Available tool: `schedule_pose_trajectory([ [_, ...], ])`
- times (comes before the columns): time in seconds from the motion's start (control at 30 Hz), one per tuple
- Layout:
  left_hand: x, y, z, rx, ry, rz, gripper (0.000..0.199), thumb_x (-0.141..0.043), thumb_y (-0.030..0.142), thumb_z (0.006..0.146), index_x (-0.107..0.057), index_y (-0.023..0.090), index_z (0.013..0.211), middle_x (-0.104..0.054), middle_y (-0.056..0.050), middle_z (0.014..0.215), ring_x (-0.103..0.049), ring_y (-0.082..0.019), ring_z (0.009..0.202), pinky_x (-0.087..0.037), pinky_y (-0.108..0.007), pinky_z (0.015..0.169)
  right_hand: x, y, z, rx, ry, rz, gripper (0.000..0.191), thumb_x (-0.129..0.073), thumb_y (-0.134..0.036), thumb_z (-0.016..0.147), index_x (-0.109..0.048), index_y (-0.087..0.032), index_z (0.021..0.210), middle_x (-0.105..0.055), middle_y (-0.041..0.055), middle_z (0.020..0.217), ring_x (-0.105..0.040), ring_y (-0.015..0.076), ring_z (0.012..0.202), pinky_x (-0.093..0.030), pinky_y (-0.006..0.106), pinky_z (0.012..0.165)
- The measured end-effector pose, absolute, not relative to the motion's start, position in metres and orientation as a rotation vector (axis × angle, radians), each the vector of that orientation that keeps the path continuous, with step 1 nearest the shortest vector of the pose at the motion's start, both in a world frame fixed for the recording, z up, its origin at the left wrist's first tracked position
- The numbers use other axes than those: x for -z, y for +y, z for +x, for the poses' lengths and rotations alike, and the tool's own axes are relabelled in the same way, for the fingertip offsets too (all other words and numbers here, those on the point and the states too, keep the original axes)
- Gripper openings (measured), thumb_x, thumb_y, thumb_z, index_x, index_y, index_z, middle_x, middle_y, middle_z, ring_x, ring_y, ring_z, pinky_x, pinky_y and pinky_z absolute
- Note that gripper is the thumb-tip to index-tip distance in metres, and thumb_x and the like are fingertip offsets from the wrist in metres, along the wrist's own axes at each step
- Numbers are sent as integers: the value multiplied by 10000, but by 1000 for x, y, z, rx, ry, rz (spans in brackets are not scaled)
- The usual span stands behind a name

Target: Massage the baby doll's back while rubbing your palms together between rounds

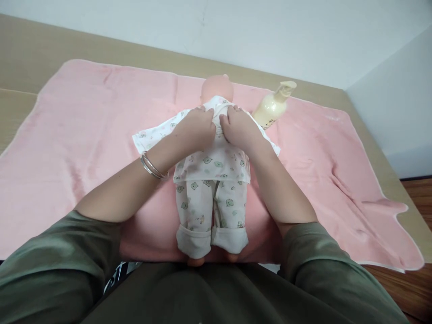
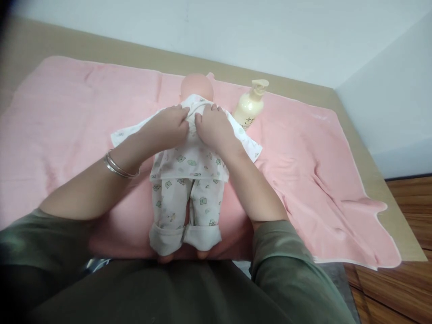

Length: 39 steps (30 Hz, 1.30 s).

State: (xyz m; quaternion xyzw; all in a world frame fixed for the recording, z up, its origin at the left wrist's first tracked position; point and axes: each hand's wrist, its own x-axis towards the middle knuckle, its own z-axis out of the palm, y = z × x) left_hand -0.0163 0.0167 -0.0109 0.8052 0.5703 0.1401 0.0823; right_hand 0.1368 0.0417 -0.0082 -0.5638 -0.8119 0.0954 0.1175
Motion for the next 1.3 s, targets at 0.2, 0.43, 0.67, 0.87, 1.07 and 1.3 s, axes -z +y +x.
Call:
schedule_pose_trajectory([
  [0.2, 14, 48, -34, -485, 1834, 2135, 460, -246, 221, 1026, -688, 160, 1140, -743, -197, 1240, -694, -308, 1133, -547, -468, 1052, 8, 14, 120, -101, -2549, -1470, 605, -314, -91, 990, -433, 81, 1558, -446, 270, 1675, -334, 371, 1644, -250, 572, 1382],
  [0.43, 23, 26, -14, -541, 1820, 2313, 433, -337, 122, 973, -640, 106, 1282, -694, -206, 1280, -644, -325, 1279, -499, -472, 1162, 11, 54, 138, -314, -2282, -1677, 543, -255, -244, 1077, -544, -11, 1474, -520, 250, 1624, -482, 365, 1541, -345, 604, 1306],
  [0.67, 30, 21, -8, -637, 1751, 2371, 515, -337, 121, 958, -594, 120, 1404, -669, -181, 1399, -569, -328, 1421, -417, -516, 1266, 10, 53, 137, -260, -2292, -1727, 519, -212, -246, 1092, -592, -40, 1380, -628, 256, 1479, -558, 350, 1444, -362, 577, 1271],
  [0.87, 24, 41, -22, -631, 1860, 2170, 444, -260, 246, 1038, -670, 176, 1191, -731, -181, 1247, -669, -328, 1223, -534, -487, 1132, -3, 3, 117, -28, -2513, -1660, 496, -353, -116, 1021, -537, 59, 1447, -581, 313, 1530, -536, 412, 1481, -410, 555, 1253],
  [1.07, 29, 40, -20, -622, 1896, 2141, 451, -244, 256, 1057, -650, 184, 1241, -705, -194, 1313, -646, -324, 1308, -483, -467, 1179, -1, 6, 118, -121, -2541, -1530, 522, -266, -85, 1024, -574, -26, 1441, -614, 237, 1518, -507, 309, 1521, -428, 463, 1259],
  [1.3, 39, 44, -20, -704, 1901, 2172, 413, -261, 271, 1059, -656, 199, 1158, -728, -164, 1258, -653, -312, 1278, -485, -473, 1182, 14, 54, 128, -347, -2307, -1702, 627, -244, -241, 1092, -316, 15, 1660, -282, 207, 1778, -232, 316, 1689, -179, 565, 1396],
])
